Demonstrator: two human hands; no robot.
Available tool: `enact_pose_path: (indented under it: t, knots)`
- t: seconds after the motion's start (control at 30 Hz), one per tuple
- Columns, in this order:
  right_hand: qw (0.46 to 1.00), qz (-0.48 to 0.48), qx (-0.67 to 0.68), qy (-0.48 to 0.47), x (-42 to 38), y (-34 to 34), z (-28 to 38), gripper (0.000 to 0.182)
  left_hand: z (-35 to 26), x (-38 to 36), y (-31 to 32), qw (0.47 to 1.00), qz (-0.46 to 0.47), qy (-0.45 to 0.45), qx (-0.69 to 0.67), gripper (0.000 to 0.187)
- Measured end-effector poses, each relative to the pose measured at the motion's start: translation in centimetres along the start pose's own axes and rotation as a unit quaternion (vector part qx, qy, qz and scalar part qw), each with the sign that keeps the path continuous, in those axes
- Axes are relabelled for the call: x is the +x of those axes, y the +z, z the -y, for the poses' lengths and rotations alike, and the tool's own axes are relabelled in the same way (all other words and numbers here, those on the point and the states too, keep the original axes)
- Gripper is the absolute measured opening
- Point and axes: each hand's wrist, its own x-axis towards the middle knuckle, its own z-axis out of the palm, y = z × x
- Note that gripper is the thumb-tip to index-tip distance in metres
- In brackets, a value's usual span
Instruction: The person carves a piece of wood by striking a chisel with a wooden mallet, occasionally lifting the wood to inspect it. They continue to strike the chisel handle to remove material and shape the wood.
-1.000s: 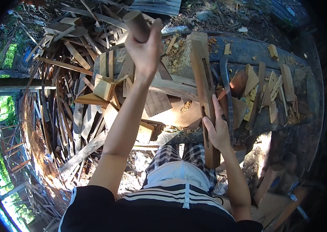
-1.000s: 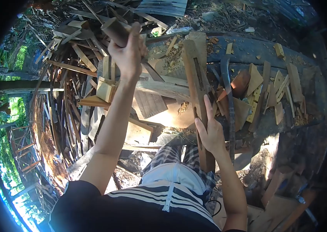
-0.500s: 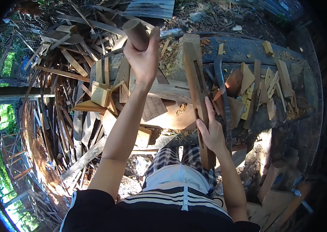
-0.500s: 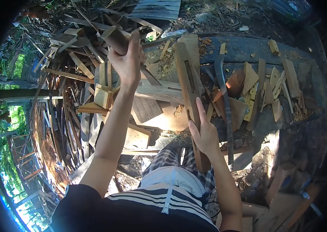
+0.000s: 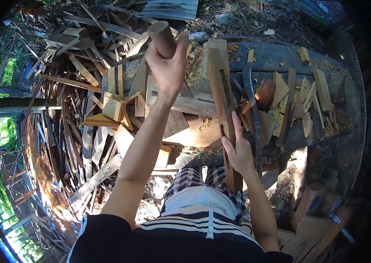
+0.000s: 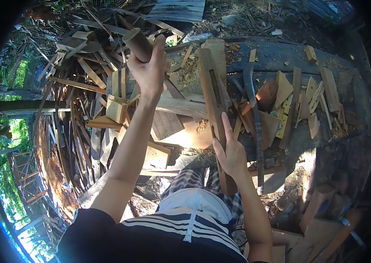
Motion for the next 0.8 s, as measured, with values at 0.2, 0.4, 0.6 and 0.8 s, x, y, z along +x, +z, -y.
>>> enact_pose_path:
  t: [0.2, 0.4, 0.6, 0.8]
  knots:
    - [1.000, -0.017, 0.005, -0.023, -0.1, 0.4, -0.5, 0.073, -0.3, -0.1, 0.5, 1.000, 0.003, -0.012, -0.012, 0.025]
    - [1.000, -0.009, 0.006, -0.005, -0.1, 0.3, 0.0, 0.073, -1.1, -0.3, 1.6, 0.998, 0.019, 0.044, 0.040, 0.027]
    - [0.997, -0.043, 0.050, -0.049, 0.4, -0.1, 0.5, 0.070, -1.4, -0.4, 2.0, 0.999, -0.002, 0.013, 0.048, 0.033]
    - [0.963, -0.142, 0.041, -0.226, 3.1, -6.9, 10.1, 0.067, -2.1, -1.5, 1.5, 0.994, 0.005, 0.061, 0.085, 0.031]
